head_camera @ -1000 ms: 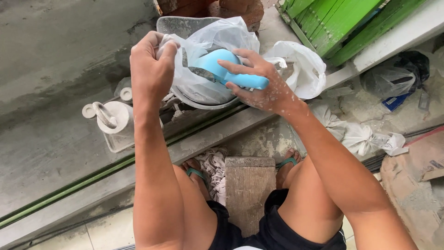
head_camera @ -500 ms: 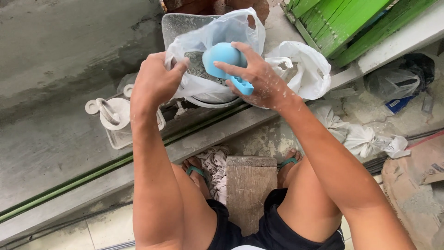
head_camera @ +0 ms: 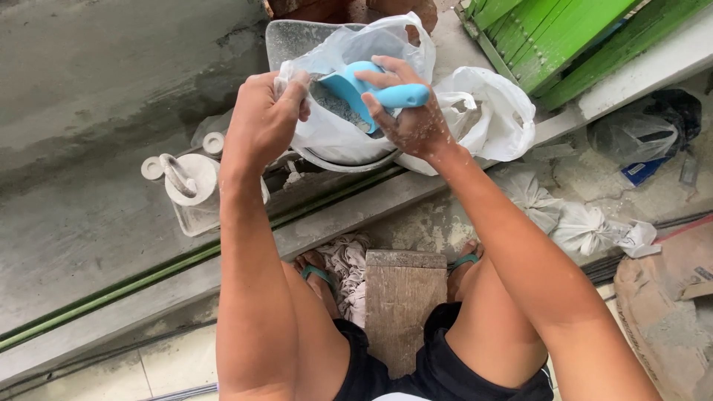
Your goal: Scooping grey construction material from a large plastic-lined bag into a smaller container using a blue plastic scoop.
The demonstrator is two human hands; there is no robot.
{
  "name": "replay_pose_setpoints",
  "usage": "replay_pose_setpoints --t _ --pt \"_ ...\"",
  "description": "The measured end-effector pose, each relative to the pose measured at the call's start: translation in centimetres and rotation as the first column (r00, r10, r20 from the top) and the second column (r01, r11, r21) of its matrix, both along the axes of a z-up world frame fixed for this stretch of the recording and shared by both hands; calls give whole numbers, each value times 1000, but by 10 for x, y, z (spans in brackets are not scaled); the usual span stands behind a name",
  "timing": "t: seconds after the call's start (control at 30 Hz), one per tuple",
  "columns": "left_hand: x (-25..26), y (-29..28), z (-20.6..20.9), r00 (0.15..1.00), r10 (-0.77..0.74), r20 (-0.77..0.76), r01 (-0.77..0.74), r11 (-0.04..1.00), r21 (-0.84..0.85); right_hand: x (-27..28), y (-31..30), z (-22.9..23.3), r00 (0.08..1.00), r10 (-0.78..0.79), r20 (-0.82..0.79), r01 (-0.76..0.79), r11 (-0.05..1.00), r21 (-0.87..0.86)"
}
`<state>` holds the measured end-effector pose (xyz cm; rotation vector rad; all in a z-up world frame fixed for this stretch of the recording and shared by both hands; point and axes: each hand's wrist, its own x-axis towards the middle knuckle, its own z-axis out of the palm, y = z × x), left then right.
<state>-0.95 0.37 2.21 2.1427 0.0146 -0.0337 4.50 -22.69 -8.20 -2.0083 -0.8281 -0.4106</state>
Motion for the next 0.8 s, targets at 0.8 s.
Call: replay_pose_setpoints --t 0.8 --pt "15 -18 -9 994 17 109 -15 1000 -18 -27 3 31 627 116 -770 503 694 514"
